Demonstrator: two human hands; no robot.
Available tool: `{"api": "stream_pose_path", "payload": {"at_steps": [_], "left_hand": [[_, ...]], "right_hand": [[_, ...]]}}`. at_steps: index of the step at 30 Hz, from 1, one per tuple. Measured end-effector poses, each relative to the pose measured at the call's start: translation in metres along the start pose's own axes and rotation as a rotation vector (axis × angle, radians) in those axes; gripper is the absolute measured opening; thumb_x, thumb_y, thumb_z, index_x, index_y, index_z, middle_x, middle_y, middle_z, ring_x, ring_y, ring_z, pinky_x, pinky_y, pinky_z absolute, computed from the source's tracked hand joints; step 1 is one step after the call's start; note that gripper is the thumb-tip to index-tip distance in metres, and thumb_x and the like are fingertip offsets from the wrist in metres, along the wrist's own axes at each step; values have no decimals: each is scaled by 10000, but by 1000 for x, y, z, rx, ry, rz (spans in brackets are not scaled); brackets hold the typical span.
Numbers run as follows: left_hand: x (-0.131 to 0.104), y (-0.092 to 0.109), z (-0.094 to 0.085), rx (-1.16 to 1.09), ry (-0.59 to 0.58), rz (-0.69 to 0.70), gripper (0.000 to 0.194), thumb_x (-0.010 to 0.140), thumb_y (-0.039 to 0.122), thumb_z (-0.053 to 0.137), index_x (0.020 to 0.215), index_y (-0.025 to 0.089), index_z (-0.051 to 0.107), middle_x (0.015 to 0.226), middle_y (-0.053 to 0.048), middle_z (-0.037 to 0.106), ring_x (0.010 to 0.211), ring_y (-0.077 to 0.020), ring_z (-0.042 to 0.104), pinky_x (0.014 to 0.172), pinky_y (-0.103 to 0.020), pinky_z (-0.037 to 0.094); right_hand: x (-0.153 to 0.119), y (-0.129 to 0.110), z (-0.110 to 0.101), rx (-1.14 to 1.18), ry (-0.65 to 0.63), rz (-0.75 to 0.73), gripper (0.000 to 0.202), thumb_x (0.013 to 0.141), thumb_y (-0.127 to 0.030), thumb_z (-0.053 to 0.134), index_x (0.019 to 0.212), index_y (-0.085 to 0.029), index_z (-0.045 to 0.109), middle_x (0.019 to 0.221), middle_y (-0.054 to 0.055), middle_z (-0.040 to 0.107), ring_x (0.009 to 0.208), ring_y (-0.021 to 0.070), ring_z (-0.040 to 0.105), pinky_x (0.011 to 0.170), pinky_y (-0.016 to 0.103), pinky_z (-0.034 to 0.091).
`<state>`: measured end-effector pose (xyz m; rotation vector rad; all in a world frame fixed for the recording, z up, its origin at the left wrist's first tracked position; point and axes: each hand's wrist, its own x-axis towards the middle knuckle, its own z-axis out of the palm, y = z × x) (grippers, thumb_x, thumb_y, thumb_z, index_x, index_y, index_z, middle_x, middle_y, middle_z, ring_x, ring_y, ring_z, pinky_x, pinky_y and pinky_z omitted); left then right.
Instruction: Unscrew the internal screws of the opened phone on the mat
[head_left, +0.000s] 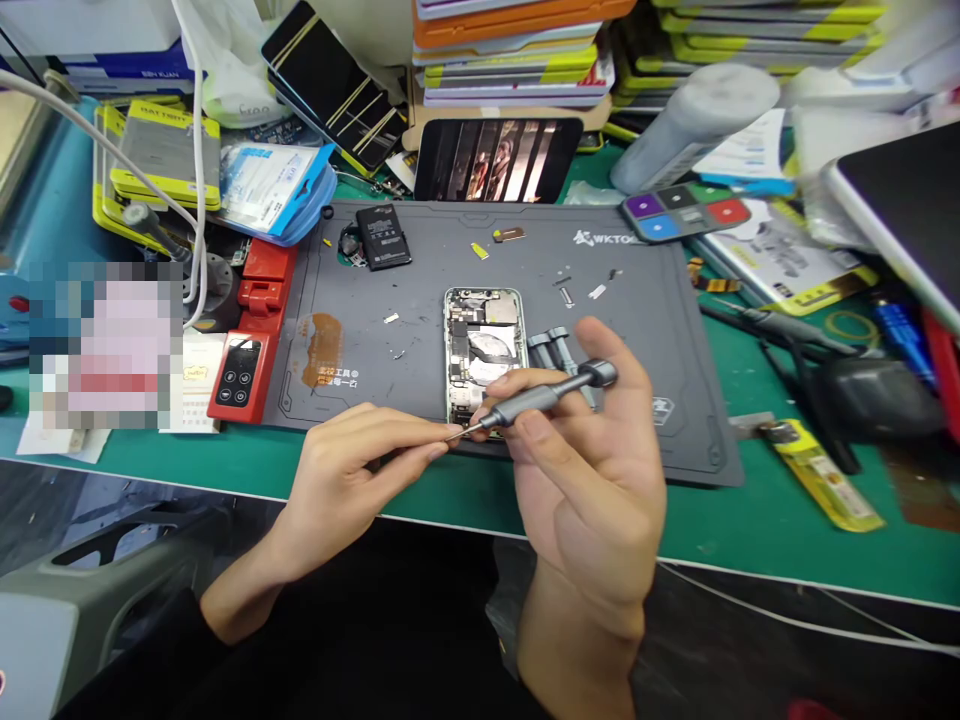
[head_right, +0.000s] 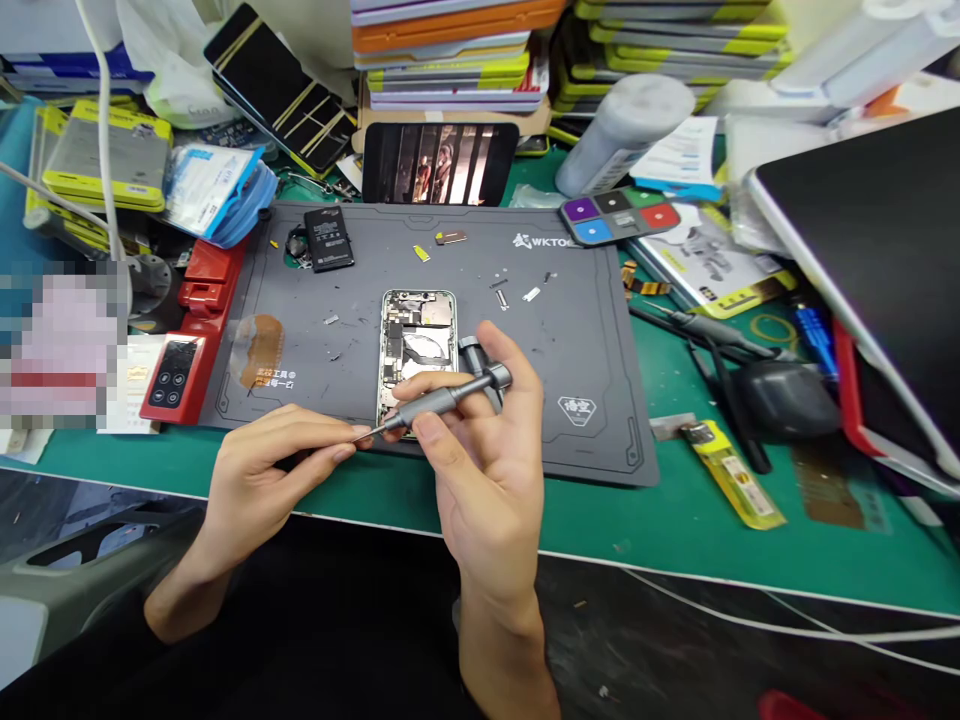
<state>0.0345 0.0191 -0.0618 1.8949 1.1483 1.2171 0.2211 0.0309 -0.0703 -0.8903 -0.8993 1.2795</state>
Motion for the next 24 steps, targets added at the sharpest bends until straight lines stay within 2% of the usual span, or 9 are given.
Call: {"api": "stream_pose_path", "payload": {"at_steps": [4, 11, 24], "left_hand": [[-1, -1, 1, 6, 0, -6, 121, 1040, 196, 764, 1139, 216, 831, 1081, -17, 848, 926, -144, 793, 855, -290, 592], [-1, -3, 0, 7, -11, -8, 106, 1042, 217, 766, 1125, 217, 832, 1060, -16, 847, 930, -154, 792, 859, -294, 587], [-2, -5, -1, -7, -26, 14, 120, 1049, 179, 743, 1126, 221, 826, 1057, -5, 847, 935, -135, 788, 874, -274, 578]], "right_hand": [[0, 0, 0, -51, 19, -19, 604, 975, -230, 737, 1515, -319, 482, 1048, 26, 729, 887, 167, 708, 797, 350, 677], [-2, 1, -1, -26, -23, -12, 591, 1006, -204, 723, 1533, -322, 484, 1056, 17, 744, 900, 144, 702, 812, 298, 668], [-1, 2, -2, -17, -59, -21, 596, 999, -219, 728, 1534, -327, 488, 1029, 25, 721, 935, 177, 732, 769, 334, 681]]}}
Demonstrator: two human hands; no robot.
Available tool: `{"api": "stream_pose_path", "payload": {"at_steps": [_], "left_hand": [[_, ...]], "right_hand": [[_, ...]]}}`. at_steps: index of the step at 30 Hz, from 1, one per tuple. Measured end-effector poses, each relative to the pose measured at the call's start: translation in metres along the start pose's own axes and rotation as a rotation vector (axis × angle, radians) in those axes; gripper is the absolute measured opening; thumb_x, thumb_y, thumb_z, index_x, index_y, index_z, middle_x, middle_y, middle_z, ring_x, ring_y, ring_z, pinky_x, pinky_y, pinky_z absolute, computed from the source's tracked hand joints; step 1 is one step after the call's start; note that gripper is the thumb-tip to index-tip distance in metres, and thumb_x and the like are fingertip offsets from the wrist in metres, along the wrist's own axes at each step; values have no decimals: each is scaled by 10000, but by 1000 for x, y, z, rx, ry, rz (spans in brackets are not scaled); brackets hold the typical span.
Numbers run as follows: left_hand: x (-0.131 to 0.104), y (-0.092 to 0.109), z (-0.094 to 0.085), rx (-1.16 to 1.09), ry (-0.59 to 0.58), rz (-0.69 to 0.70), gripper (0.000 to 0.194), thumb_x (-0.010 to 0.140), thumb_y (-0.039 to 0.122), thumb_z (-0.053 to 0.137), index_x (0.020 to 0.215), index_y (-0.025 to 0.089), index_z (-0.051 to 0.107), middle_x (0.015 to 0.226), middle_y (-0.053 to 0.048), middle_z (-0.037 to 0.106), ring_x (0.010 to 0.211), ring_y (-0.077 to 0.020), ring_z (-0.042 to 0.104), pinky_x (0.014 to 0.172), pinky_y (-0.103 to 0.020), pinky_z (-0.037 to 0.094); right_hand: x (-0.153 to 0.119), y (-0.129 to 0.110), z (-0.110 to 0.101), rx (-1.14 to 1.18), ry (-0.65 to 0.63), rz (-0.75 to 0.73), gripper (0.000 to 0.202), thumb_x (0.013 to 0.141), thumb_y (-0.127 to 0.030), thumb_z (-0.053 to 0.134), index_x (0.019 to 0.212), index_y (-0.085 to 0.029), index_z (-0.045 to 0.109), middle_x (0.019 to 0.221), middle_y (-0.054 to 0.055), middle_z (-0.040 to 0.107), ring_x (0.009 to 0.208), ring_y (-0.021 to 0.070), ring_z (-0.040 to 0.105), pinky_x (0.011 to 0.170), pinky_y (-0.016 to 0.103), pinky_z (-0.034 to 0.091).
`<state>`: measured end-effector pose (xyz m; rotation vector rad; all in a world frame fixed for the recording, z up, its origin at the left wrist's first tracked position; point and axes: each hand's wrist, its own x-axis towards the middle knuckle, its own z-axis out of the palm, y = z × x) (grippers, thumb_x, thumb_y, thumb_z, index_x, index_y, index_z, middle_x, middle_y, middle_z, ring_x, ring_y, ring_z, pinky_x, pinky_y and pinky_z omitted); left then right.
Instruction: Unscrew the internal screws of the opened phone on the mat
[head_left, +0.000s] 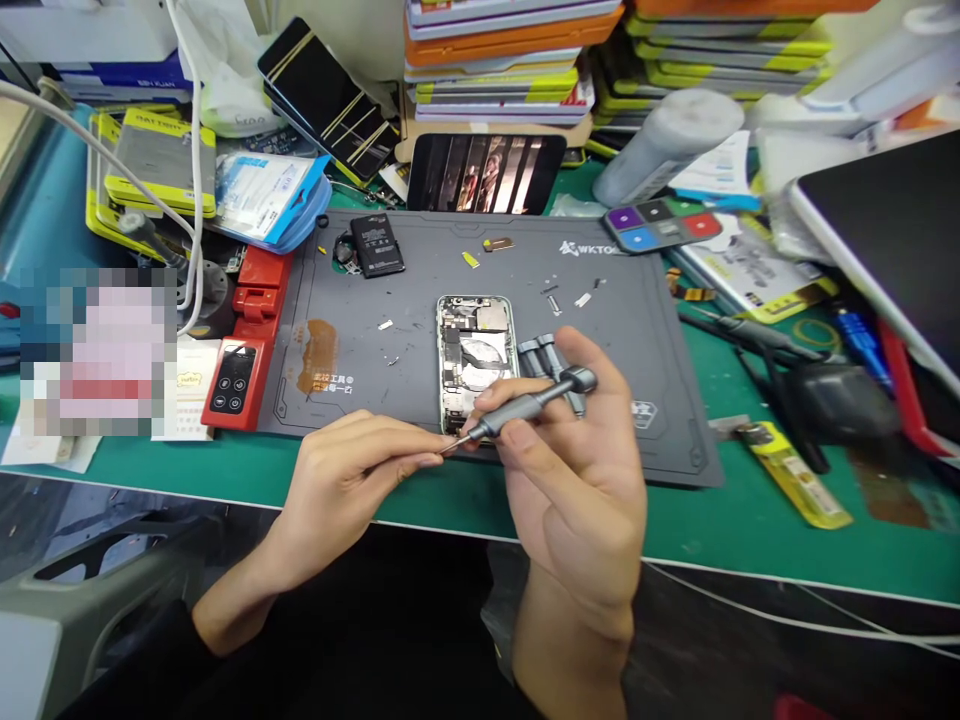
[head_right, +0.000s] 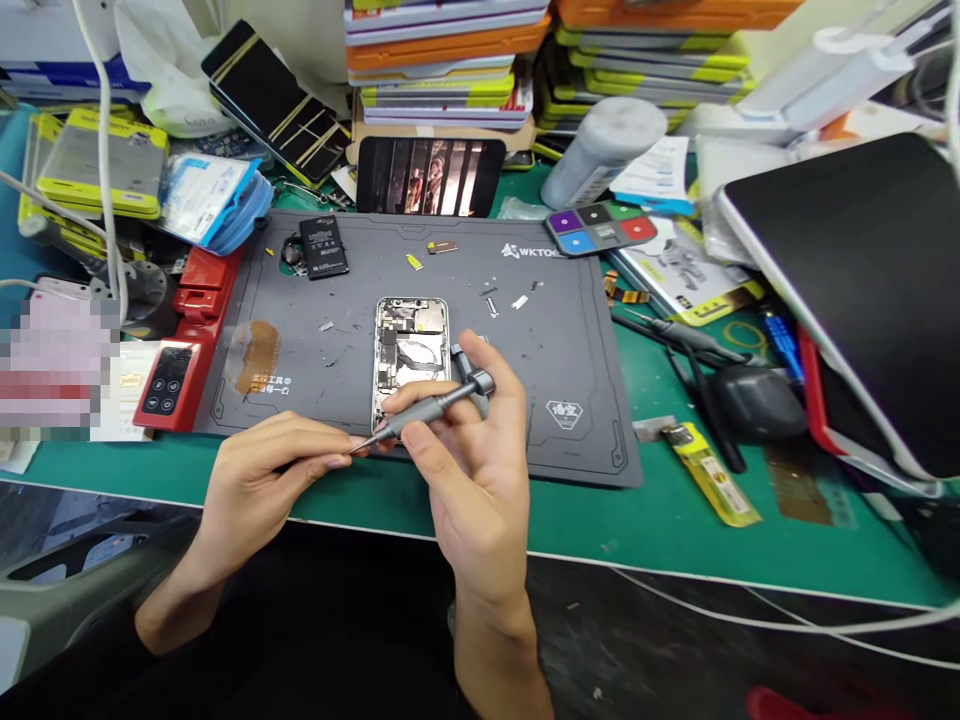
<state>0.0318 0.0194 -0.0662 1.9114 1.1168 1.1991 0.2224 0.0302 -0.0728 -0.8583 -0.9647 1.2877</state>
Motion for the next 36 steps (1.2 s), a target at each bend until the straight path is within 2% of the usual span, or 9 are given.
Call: {"api": "stream_pose_path", "payload": {"at_steps": [5, 9, 11, 13, 16, 18, 22, 30, 36], "left_hand": [[-1, -2, 0, -6, -7, 8, 139, 1050, 188, 745, 1153, 235, 826, 1053, -1, 846, 918, -138, 782, 854, -287, 573], [-1, -1, 1, -10, -7, -8, 240, 1031, 218, 779, 1270, 236, 801, 1121, 0, 843, 944, -135, 764, 876, -282, 564], [-1, 1, 1, 2, -10, -47, 270, 1030, 251, 788, 1299, 232, 787, 1124, 1, 839, 935, -135, 746, 872, -277, 555], [-1, 3, 1, 16, -15, -84, 139, 1064, 255, 746, 1190, 224, 798, 1062, 17, 830, 916, -123, 730, 852, -262, 538], [0, 7, 0, 49, -26, -111, 185, 1118, 219, 647, 970, 202, 756, 937, 35, 792, 871, -101, 710, 825, -245, 509], [1, 8, 0, 75, -41, -108, 218, 1122, 215, 630, 928, 192, 727, 883, 35, 768, 819, -103, 687, 793, -254, 495], [1, 7, 0, 103, -67, -84, 197, 1117, 216, 635, 937, 189, 713, 887, 35, 764, 798, -113, 656, 775, -271, 479], [2, 8, 2, 122, -103, -81, 190, 1121, 215, 624, 951, 180, 700, 903, 36, 752, 808, -114, 632, 773, -286, 464], [2, 8, 3, 152, -120, -62, 203, 1125, 216, 614, 948, 171, 702, 895, 26, 750, 802, -122, 633, 765, -304, 461]], "right_hand": [[0, 1, -2, 8, 10, 17, 604, 988, -234, 738, 1531, -336, 495, 1038, 26, 717, 966, 195, 749, 786, 365, 685], [3, 0, -4, 59, 52, 22, 544, 1001, -246, 711, 1512, -330, 547, 1020, 23, 718, 864, 172, 724, 731, 333, 659], [6, -3, -2, 24, 158, -60, 486, 1026, -253, 674, 1496, -337, 581, 1010, 26, 714, 825, 162, 697, 711, 311, 636], [9, -6, 4, -121, 278, -213, 479, 1046, -253, 649, 1506, -369, 578, 1041, 35, 697, 840, 173, 681, 698, 312, 611], [16, -8, 14, -441, 369, -461, 507, 1028, -223, 677, 1486, -406, 559, 1411, 65, 580, 900, 174, 686, 775, 382, 629], [20, -4, 16, -583, 318, -576, 489, 991, -183, 722, 1413, -372, 564, 1535, 83, 468, 929, 170, 696, 863, 434, 658], [25, 8, 14, -661, 145, -547, 513, 966, -137, 745, 1378, -329, 506, 1457, 113, 552, 990, 204, 716, 828, 436, 688], [26, 13, 15, -707, 61, -531, 563, 993, -78, 690, 1429, -371, 486, 1486, 96, 567, 1029, 200, 732, 823, 440, 702], [26, 12, 15, -689, 88, -494, 510, 992, -124, 713, 1392, -371, 518, 1455, 100, 589, 1027, 234, 746, 820, 476, 701]]}}
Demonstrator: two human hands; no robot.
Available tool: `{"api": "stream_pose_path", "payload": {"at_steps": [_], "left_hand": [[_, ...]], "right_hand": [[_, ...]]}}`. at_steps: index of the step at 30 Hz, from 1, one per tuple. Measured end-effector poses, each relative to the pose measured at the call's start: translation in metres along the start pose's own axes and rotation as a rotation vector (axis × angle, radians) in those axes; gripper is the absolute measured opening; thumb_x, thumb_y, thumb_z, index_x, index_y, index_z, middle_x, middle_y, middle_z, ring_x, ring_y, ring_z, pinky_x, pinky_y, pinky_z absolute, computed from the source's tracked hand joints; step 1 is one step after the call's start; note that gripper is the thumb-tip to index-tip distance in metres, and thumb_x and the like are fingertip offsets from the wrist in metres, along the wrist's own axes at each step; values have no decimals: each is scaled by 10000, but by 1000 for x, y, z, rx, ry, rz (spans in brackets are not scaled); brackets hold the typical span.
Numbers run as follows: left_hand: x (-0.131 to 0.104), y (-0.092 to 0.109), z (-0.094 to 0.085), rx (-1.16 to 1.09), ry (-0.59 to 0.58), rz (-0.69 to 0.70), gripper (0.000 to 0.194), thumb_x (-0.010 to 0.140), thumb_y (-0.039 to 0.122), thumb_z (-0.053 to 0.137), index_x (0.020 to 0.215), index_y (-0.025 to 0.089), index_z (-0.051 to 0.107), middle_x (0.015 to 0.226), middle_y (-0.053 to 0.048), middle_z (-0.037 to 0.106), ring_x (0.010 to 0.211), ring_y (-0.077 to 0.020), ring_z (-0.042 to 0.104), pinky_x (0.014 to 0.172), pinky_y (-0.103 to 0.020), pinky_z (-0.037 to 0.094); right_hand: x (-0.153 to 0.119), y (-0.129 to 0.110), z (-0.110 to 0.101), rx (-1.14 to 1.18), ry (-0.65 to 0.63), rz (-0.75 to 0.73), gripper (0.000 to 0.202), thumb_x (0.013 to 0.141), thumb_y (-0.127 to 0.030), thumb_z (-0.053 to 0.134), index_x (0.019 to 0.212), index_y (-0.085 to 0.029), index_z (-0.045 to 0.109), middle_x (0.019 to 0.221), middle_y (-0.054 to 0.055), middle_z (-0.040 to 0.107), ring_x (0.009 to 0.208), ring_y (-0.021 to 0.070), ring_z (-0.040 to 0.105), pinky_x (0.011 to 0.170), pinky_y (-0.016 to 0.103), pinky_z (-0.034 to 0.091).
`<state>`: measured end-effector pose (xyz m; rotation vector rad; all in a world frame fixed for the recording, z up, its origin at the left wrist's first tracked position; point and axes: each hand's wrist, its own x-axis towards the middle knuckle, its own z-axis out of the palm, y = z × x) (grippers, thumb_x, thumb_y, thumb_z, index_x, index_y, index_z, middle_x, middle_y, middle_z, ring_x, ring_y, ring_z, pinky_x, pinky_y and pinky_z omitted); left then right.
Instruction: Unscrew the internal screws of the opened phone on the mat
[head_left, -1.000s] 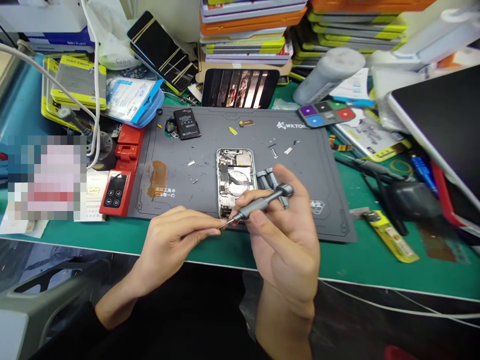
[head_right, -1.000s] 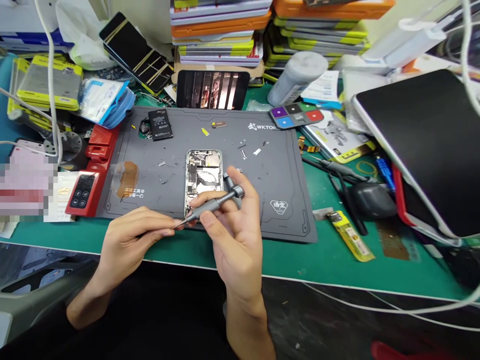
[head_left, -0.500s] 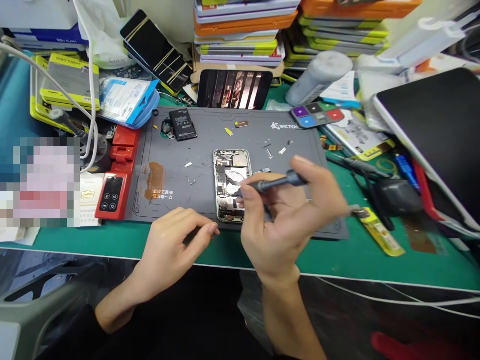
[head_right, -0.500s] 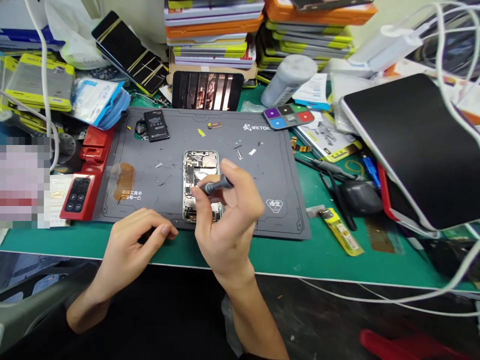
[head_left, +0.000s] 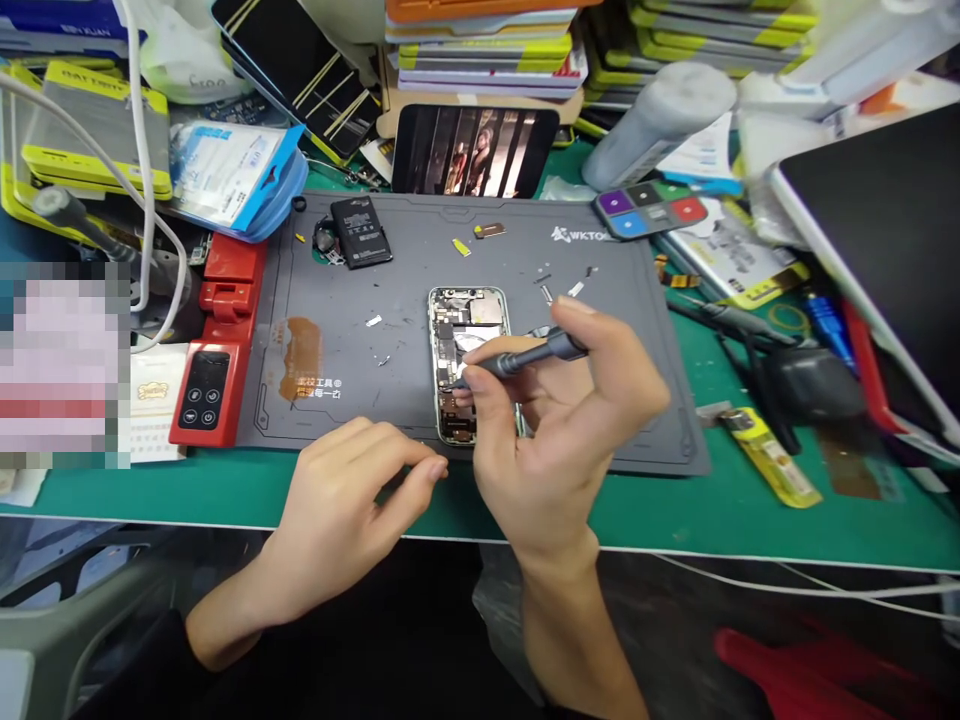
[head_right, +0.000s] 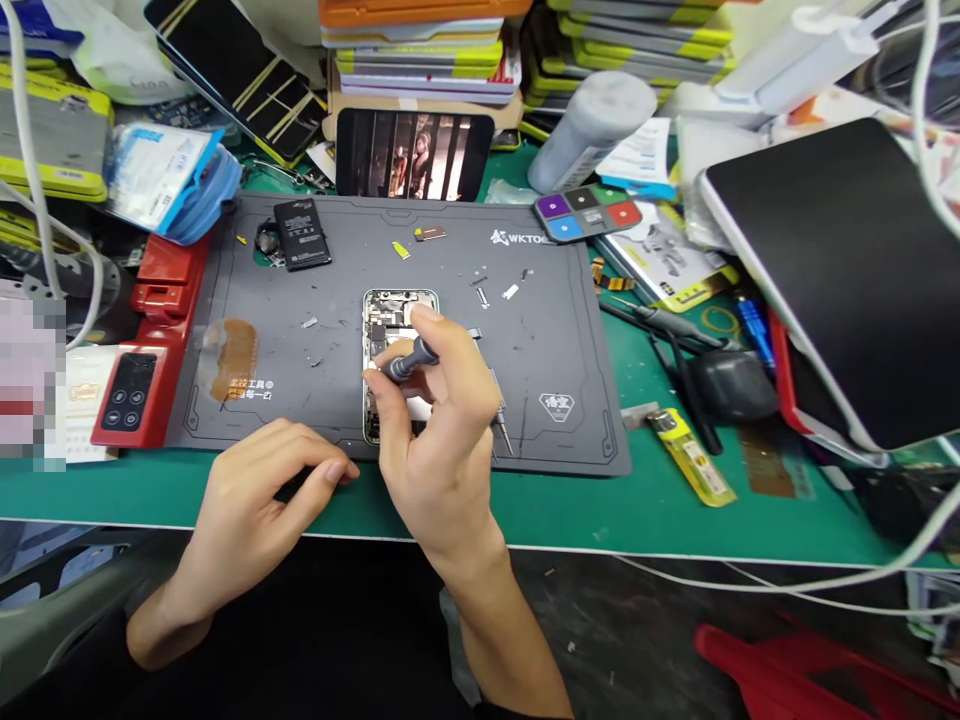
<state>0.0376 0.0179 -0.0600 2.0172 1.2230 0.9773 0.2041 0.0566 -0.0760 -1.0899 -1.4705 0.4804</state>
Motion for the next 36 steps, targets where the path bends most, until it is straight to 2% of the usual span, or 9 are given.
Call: {"api": "stream_pose_path", "payload": {"at_steps": [6, 11, 15, 19, 21, 24, 26, 31, 36], "left_hand": [[-1, 0, 0, 16, 7, 5, 205, 1120, 206, 619, 936, 166, 699, 892, 25, 746, 806, -123, 631, 763, -304, 466], [-1, 1, -1, 27, -5, -12, 202, 1122, 202, 613, 944, 171, 705, 902, 31, 746, 817, -122, 631, 770, -302, 471], [-2, 1, 1, 33, -1, -6, 208, 1122, 202, 612, 934, 171, 696, 893, 33, 740, 810, -121, 625, 768, -306, 469], [-3, -1, 2, 38, 2, -6, 206, 1117, 202, 622, 923, 170, 684, 883, 31, 736, 792, -121, 603, 758, -309, 463], [-2, -1, 2, 41, 8, -2, 206, 1117, 206, 624, 922, 169, 683, 883, 31, 735, 788, -121, 596, 756, -308, 462], [-2, -1, 2, 41, 6, 2, 198, 1120, 209, 621, 938, 172, 689, 892, 33, 735, 790, -120, 594, 759, -304, 462], [-1, 0, 1, 39, 4, 2, 195, 1121, 208, 620, 941, 175, 689, 893, 37, 734, 792, -118, 595, 765, -301, 463], [-1, -1, 3, 52, 11, 14, 197, 1123, 211, 616, 942, 172, 683, 894, 33, 731, 795, -122, 602, 769, -303, 460], [-4, -4, 5, 48, 18, 16, 205, 1128, 219, 610, 937, 175, 671, 893, 32, 730, 792, -126, 604, 767, -304, 460]], "right_hand": [[1, 2, 0, -35, -23, -45, 654, 1003, -67, 668, 1512, -435, 483, 1483, 87, 542, 1019, 196, 728, 810, 401, 694], [4, 14, 2, -119, -9, -274, 825, 927, 26, 686, 1612, -356, 428, 1451, 111, 535, 993, 167, 732, 748, 329, 708], [3, 18, -1, -158, -17, -291, 860, 931, 18, 700, 1650, -353, 409, 1489, 120, 555, 1048, 185, 754, 819, 362, 710], [3, 15, -5, -234, -110, -391, 870, 966, -13, 668, 1717, -295, 333, 1574, 138, 599, 1228, 231, 757, 920, 376, 700], [4, 12, -7, -276, -105, -424, 831, 978, -6, 642, 1716, -264, 360, 1550, 128, 649, 1216, 219, 764, 946, 366, 689], [6, 10, -10, -382, -30, -448, 738, 990, -32, 664, 1673, -227, 463, 1427, 109, 742, 1060, 193, 780, 901, 344, 672], [6, 9, -11, -420, -11, -452, 683, 1003, -46, 666, 1649, -201, 506, 1387, 106, 765, 1059, 192, 776, 904, 339, 660], [7, 5, -12, -442, 42, -452, 636, 948, -4, 740, 1535, -231, 644, 1267, 69, 802, 1007, 171, 773, 894, 304, 643], [7, 3, -11, -392, 43, -458, 600, 960, 10, 715, 1506, -234, 670, 1201, 70, 802, 1037, 177, 771, 904, 306, 639]]}}
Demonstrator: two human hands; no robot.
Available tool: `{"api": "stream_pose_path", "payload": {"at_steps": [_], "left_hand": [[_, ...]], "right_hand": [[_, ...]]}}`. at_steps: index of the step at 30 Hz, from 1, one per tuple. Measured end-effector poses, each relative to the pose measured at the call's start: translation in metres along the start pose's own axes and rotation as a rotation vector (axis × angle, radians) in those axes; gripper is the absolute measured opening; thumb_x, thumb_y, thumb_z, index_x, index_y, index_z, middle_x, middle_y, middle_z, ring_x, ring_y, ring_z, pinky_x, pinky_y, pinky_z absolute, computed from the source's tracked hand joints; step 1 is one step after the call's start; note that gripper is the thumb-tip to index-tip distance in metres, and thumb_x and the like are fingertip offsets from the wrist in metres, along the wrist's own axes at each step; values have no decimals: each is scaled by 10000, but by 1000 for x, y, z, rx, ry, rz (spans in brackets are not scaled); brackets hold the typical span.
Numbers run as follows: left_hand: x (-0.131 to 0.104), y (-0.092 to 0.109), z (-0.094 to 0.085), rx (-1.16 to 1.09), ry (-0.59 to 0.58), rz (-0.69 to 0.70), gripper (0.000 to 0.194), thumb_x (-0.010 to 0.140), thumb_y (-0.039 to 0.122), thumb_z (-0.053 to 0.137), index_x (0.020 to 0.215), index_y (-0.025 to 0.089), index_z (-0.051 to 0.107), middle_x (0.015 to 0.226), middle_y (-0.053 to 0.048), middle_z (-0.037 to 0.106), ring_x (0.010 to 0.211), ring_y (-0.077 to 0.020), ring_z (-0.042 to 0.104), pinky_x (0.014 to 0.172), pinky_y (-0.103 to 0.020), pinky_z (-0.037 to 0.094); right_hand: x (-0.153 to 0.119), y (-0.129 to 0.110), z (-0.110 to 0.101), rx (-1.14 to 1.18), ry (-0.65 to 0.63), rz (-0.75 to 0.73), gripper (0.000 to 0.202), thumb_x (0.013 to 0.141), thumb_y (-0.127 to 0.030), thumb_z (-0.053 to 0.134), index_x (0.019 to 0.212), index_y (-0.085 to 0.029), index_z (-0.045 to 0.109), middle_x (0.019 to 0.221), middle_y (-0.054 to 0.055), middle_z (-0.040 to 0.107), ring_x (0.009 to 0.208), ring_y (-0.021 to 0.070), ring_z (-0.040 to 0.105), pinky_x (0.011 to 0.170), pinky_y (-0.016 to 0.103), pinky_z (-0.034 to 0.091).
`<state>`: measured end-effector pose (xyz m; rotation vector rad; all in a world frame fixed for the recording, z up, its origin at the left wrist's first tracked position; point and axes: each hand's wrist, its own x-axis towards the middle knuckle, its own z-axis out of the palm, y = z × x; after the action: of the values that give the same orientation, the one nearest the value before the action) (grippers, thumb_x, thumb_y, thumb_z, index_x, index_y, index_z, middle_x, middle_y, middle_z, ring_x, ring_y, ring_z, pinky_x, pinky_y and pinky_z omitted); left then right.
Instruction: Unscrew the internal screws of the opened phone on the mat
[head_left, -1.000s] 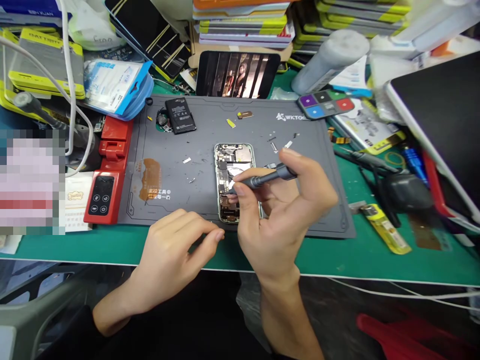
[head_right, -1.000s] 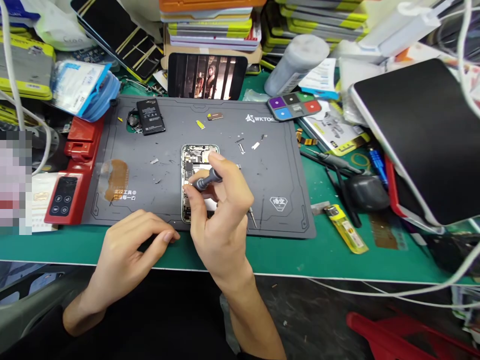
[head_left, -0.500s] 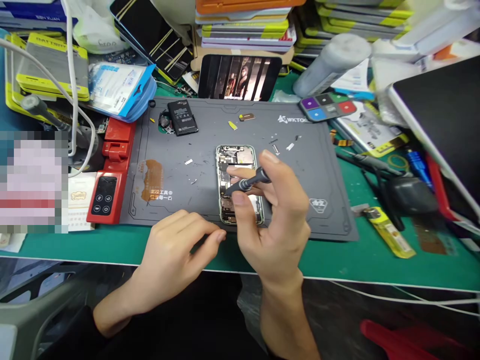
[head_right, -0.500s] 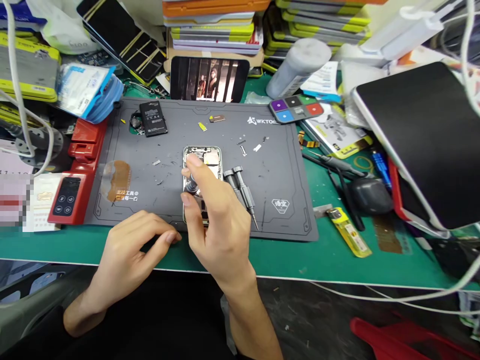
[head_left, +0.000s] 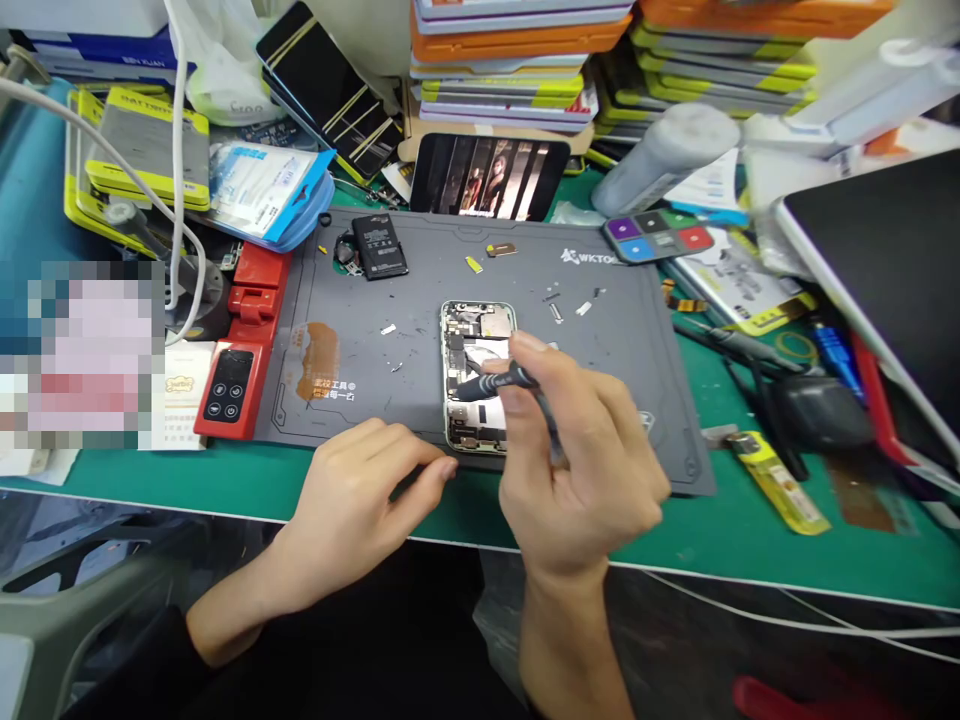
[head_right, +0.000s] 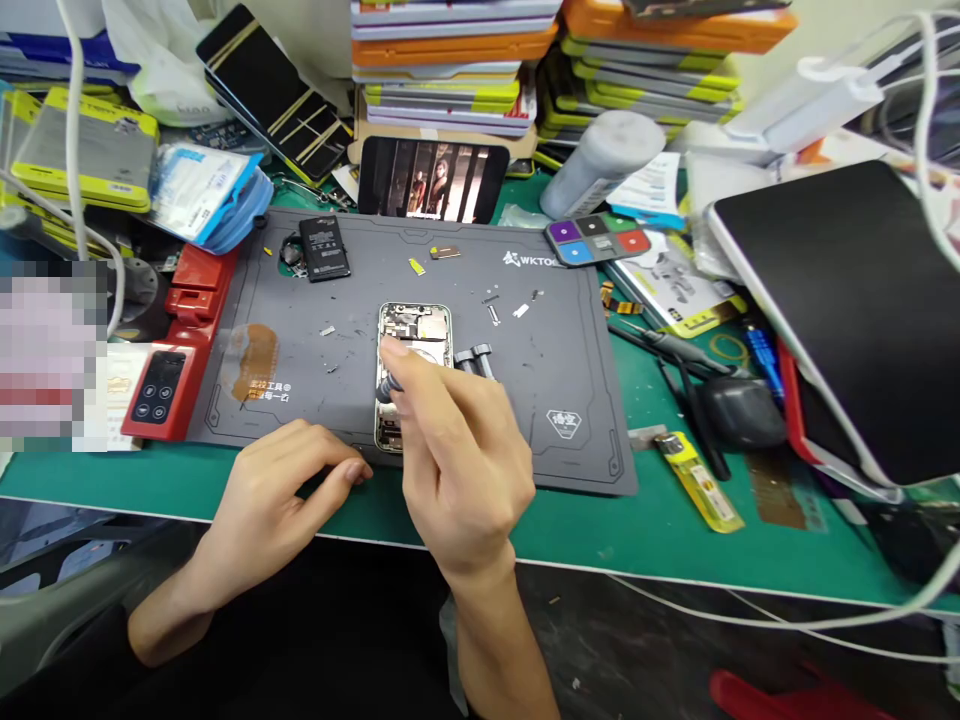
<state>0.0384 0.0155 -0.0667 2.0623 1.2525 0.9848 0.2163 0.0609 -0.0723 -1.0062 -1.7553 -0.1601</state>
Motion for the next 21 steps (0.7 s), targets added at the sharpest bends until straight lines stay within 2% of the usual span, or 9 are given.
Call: {"api": "stream_pose_path", "payload": {"at_steps": [4, 8, 11, 13, 16, 19, 21], "left_hand": [[2, 4, -3, 78, 20, 15, 126, 1123, 223, 623, 1032, 178, 697, 942, 13, 715, 840, -149, 596, 789, -314, 477], [16, 5, -17, 575, 133, 108, 142, 1090, 230, 664, 1169, 142, 743, 966, -62, 638, 883, -237, 539, 779, -390, 468], [31, 0, -25, 810, 174, 104, 165, 1073, 208, 669, 1179, 145, 779, 982, -85, 626, 897, -271, 523, 759, -417, 457], [39, -4, -26, 860, 143, 99, 165, 1063, 212, 680, 1166, 151, 793, 974, -87, 622, 891, -280, 519, 747, -425, 452], [45, -8, -23, 897, 108, 93, 143, 1043, 205, 703, 1136, 164, 803, 981, -88, 627, 880, -283, 515, 735, -426, 445], [45, -9, -20, 906, 116, 78, 134, 1048, 195, 695, 1129, 171, 799, 991, -89, 642, 887, -280, 515, 747, -420, 444], [45, -10, -19, 894, 125, 67, 147, 1056, 205, 689, 1155, 167, 791, 1008, -95, 656, 896, -281, 520, 752, -421, 441]], "right_hand": [[-1, -1, 0, 6, 4, 17, 552, 956, -22, 745, 1475, -198, 685, 1198, 90, 794, 1024, 181, 769, 899, 308, 638], [-1, -3, -1, -51, 26, 30, 497, 948, -25, 760, 1412, -197, 716, 1142, 73, 797, 973, 162, 747, 923, 314, 626], [0, -4, 0, -24, 23, 46, 511, 954, 3, 730, 1422, -200, 705, 1139, 71, 786, 993, 156, 745, 904, 297, 629], [1, -5, 0, -30, 32, 46, 495, 942, 17, 735, 1395, -182, 716, 1114, 75, 778, 998, 157, 741, 901, 293, 626], [1, -5, -2, 7, 26, 47, 486, 948, 36, 708, 1390, -167, 713, 1191, 100, 774, 1085, 171, 747, 954, 311, 625], [1, -6, -3, 8, 36, 48, 519, 945, 56, 696, 1396, -202, 710, 1109, 49, 794, 993, 141, 745, 928, 292, 614], [0, -5, -3, 31, 25, 59, 527, 942, 37, 711, 1409, -207, 705, 1148, 57, 792, 1019, 155, 747, 921, 303, 622]]}}
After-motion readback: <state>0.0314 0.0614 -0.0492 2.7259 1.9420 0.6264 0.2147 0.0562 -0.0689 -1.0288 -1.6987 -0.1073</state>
